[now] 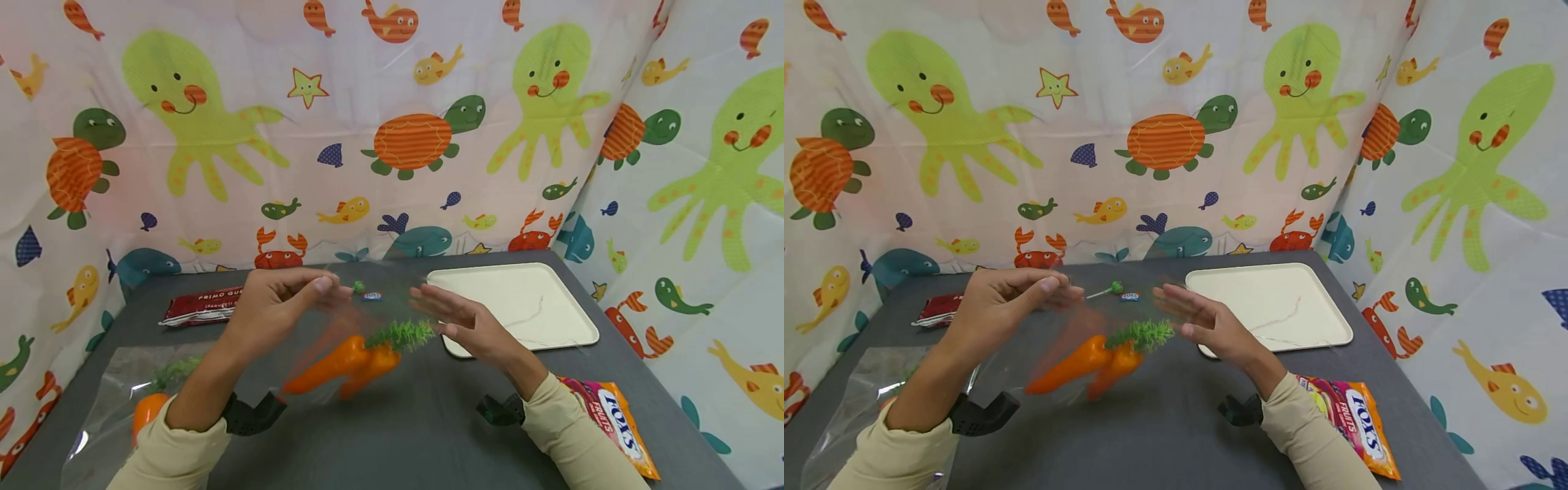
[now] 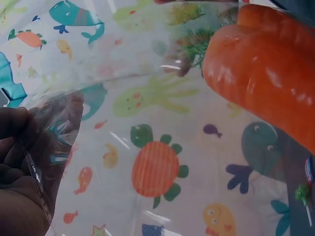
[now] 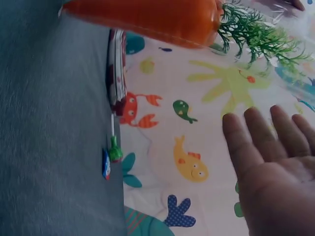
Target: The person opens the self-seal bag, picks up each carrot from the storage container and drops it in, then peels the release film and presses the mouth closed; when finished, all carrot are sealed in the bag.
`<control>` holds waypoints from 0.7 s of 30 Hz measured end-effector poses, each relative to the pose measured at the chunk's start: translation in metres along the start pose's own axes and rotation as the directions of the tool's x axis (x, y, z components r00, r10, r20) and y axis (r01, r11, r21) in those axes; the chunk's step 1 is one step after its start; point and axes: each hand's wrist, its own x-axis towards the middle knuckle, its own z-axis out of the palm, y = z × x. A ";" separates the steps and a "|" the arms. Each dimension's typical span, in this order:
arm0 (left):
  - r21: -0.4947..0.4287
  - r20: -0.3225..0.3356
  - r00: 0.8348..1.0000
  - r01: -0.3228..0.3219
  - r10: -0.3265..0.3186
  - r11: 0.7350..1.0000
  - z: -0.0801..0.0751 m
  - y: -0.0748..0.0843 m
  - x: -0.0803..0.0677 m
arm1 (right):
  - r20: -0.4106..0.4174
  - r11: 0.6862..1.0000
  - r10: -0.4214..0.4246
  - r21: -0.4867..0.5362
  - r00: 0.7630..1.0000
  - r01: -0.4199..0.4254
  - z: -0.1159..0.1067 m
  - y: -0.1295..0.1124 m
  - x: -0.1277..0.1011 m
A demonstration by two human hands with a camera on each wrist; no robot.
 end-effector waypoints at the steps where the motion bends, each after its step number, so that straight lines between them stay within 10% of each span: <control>1: -0.004 -0.004 1.000 -0.002 0.002 1.000 0.000 -0.001 0.000 | 0.014 1.000 -0.017 0.023 1.000 0.017 0.001 0.000 0.001; 11: 0.000 -0.037 0.999 -0.038 0.038 0.999 0.001 -0.001 -0.003 | 0.056 0.996 -0.033 0.079 0.998 0.028 0.009 -0.001 0.000; 21: -0.034 -0.049 0.998 -0.030 0.029 0.999 0.003 -0.003 -0.003 | -0.172 0.987 0.042 -0.147 0.984 -0.068 0.016 -0.008 0.004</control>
